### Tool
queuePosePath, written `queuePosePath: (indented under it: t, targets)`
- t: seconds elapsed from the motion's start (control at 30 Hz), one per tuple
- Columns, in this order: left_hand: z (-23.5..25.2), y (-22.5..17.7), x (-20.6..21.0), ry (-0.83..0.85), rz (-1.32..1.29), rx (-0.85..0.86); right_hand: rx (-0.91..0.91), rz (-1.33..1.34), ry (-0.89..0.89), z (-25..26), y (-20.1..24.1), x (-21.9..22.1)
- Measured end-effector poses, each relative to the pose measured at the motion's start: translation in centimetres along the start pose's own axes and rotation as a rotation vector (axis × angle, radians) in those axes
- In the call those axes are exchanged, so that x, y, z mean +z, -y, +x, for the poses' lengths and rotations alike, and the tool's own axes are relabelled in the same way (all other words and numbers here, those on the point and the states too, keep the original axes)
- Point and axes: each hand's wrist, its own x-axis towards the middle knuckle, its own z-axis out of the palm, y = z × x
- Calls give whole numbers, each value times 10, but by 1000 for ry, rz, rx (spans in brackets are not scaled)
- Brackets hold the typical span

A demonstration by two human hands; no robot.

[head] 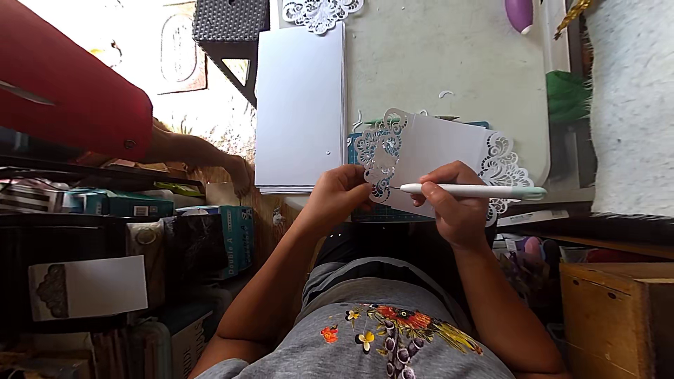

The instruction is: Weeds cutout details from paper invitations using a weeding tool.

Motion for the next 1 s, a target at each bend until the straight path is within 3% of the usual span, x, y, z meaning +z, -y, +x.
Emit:
queuePosePath:
  t: [0.2, 1.0]
  targets:
    - [2, 5, 2, 11, 82, 33, -118, -123, 75, 7, -8, 0]
    - [2, -1, 3, 7, 90, -6, -142, -162, 57, 5, -9, -1]
